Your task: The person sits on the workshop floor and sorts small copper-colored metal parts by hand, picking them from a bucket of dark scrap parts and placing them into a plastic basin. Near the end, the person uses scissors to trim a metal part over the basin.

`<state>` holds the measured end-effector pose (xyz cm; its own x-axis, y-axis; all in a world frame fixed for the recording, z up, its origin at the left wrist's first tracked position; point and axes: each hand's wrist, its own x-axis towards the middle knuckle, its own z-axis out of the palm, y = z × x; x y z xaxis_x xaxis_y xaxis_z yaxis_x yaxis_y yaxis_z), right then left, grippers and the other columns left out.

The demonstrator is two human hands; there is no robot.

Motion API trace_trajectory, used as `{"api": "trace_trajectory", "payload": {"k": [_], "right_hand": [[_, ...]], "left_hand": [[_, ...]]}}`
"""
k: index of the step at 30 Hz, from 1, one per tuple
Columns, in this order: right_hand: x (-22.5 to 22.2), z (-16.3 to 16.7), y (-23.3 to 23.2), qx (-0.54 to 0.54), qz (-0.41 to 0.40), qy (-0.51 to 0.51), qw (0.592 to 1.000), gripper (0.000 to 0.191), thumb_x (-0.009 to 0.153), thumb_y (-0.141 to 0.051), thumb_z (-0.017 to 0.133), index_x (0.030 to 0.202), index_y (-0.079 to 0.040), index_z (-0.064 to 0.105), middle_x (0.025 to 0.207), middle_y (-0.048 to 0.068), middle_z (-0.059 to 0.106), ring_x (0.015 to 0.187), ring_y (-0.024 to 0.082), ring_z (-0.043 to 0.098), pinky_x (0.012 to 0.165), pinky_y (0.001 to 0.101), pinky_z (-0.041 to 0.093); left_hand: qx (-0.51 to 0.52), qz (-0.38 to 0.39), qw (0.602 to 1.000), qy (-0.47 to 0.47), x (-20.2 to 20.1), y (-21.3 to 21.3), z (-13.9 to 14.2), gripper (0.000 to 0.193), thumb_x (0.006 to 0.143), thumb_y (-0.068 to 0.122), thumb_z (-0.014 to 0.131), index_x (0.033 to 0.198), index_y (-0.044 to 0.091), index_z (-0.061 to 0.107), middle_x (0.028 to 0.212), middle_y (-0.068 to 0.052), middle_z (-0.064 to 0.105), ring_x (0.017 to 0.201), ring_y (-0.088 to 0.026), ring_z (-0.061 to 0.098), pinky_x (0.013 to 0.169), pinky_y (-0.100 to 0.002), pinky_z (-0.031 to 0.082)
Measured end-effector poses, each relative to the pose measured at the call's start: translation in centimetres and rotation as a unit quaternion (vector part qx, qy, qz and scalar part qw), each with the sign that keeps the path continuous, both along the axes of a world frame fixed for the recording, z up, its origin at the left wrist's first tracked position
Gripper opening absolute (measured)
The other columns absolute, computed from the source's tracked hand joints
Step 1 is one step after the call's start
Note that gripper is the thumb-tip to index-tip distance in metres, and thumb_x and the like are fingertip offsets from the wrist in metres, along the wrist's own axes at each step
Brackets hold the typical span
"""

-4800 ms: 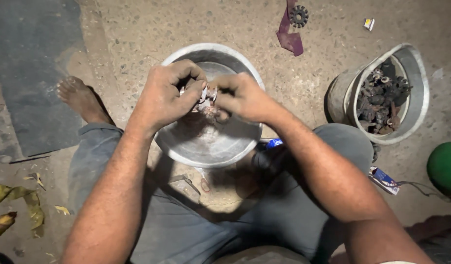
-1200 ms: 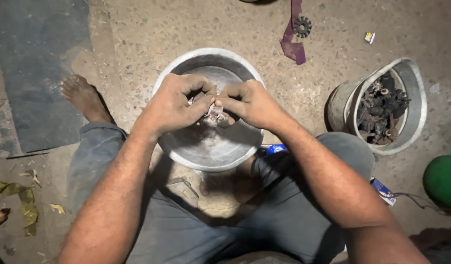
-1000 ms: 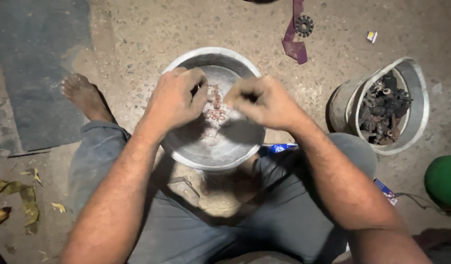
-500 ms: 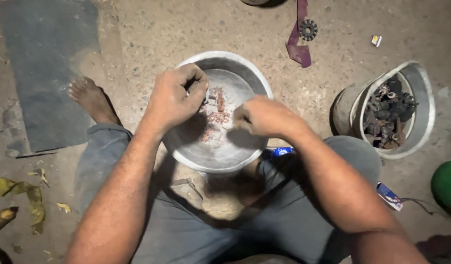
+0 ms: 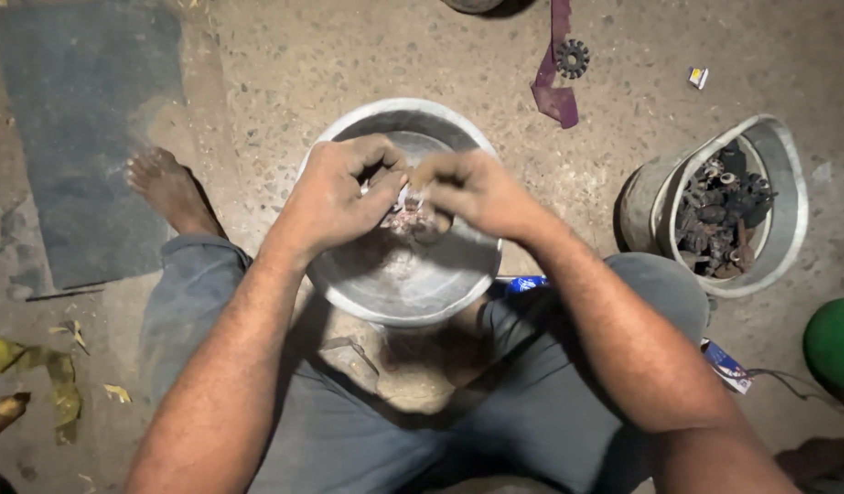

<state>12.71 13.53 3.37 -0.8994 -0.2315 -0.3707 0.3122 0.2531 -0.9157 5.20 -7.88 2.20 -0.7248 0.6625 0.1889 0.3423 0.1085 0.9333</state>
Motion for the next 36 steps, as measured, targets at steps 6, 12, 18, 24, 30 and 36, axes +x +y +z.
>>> {"api": "trace_trajectory", "payload": {"k": [6,12,18,24,30,36], "right_hand": [[1.3,1.5,1.5,0.188,-0.02,0.148,0.971,0.015,0.093,-0.012,0.066,0.101,-0.002,0.073,0.086,0.003,0.073,0.076,0.009,0.069,0.068,0.0285,0.057],[1.2,1.4,-0.2,0.183,0.103,0.086,0.974,0.015,0.09,-0.014,0.065,0.095,-0.003,0.075,0.074,0.002,0.073,0.066,0.011,0.07,0.064,0.0299,0.057],[0.8,1.3,0.5,0.14,-0.15,0.087,0.975,0.019,0.099,-0.019,0.068,0.095,0.0,0.071,0.073,0.011,0.068,0.063,0.019,0.065,0.059,0.0378,0.053],[0.4,1.1,0.3,0.464,0.195,0.077,0.861,0.014,0.084,-0.014,0.072,0.095,-0.008,0.079,0.083,0.014,0.074,0.079,0.033,0.07,0.073,0.0464,0.055],[0.7,0.8,0.3,0.167,0.0,0.297,0.94,0.043,0.085,-0.007,0.063,0.127,0.001,0.064,0.113,0.014,0.072,0.096,0.024,0.072,0.08,0.0349,0.058],[0.4,1.6,-0.2,0.044,0.038,-0.009,0.998,0.023,0.096,-0.013,0.06,0.115,-0.006,0.072,0.08,0.003,0.072,0.066,0.007,0.068,0.062,0.027,0.055]], "left_hand": [[0.016,-0.03,0.999,0.033,0.1,0.3,-0.2,0.015,0.086,0.009,0.069,0.099,0.002,0.071,0.088,-0.013,0.074,0.079,-0.018,0.072,0.073,-0.032,0.057],[-0.072,0.064,0.995,0.02,0.1,0.3,-0.4,0.011,0.088,0.012,0.07,0.093,0.003,0.071,0.082,-0.016,0.072,0.071,-0.026,0.072,0.067,-0.036,0.055],[-0.051,0.051,0.994,0.084,-0.1,0.5,-0.6,0.011,0.087,0.011,0.072,0.094,0.002,0.071,0.081,-0.018,0.07,0.075,-0.029,0.069,0.068,-0.038,0.054],[-0.038,0.059,0.997,-0.024,-0.4,0.2,-0.7,0.011,0.09,0.013,0.068,0.094,0.004,0.071,0.079,-0.009,0.073,0.07,-0.016,0.07,0.066,-0.033,0.055],[-0.029,0.023,0.999,0.02,-0.1,0.1,-0.1,0.012,0.088,0.011,0.071,0.094,0.001,0.071,0.077,-0.011,0.07,0.068,-0.016,0.065,0.066,-0.033,0.054],[-0.022,-0.005,0.999,-0.035,0.0,-0.3,0.0,0.014,0.09,0.015,0.07,0.096,0.003,0.071,0.078,-0.011,0.071,0.07,-0.019,0.066,0.064,-0.034,0.054]]}}
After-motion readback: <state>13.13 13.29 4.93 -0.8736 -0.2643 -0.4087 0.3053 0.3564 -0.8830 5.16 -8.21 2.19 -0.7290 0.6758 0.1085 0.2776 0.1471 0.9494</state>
